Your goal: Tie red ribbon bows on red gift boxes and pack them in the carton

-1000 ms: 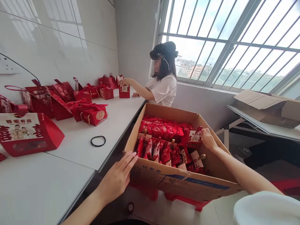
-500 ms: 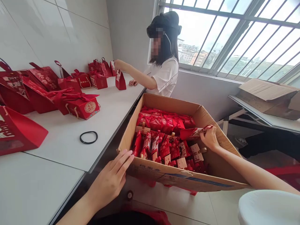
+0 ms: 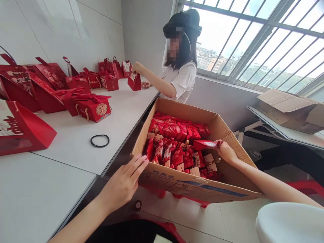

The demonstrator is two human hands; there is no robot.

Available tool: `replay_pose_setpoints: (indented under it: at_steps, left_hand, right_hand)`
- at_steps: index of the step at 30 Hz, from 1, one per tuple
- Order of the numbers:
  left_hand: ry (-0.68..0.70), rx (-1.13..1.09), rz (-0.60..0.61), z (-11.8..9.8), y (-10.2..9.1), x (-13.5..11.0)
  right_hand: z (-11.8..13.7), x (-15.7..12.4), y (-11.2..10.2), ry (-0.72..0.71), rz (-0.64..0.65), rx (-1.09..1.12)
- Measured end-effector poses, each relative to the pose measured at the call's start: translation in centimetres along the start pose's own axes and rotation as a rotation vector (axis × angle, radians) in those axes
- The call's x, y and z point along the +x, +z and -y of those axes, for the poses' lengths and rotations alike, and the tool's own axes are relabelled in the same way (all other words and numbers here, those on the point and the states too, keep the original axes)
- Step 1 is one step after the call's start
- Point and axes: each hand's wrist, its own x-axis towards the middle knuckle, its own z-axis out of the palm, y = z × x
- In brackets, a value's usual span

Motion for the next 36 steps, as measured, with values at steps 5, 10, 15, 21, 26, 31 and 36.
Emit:
replay_pose_setpoints:
  at_steps: [5, 10, 15, 21, 26, 31, 36]
  left_hand:
    - [0.003, -0.002, -0.005, 0.0, 0.0, 0.0]
    - [0.01, 0.003, -0.013, 0.0, 0.1, 0.0]
    - [0.009, 0.018, -0.001, 0.0, 0.1, -0.1]
    - [0.016, 0.027, -0.003, 0.1, 0.1, -0.1]
    - [0.011, 0.019, -0.011, 0.1, 0.1, -0.1]
    - [0.005, 0.002, -0.024, 0.0, 0.1, 0.0]
    - [0.005, 0.015, -0.031, 0.0, 0.2, 0.0]
  right_hand:
    - [0.1, -0.1, 0.1, -0.091, 0.195, -0.012]
    - [0.1, 1.9, -0.5, -0.148, 0.345, -0.042]
    - [-0.2, 4.4, 0.2, -0.119, 0.408, -0.112]
    - [-0.8, 5.2, 0.0, -0.162, 0.527, -0.086]
    - [-0.7, 5.3, -0.8, -0.24, 0.619, -0.049]
    - [-0.2, 6.5, -0.8, -0.235, 0.655, -0.068]
    - [0.3, 7.1, -0.3, -0.222, 0.675, -0.086]
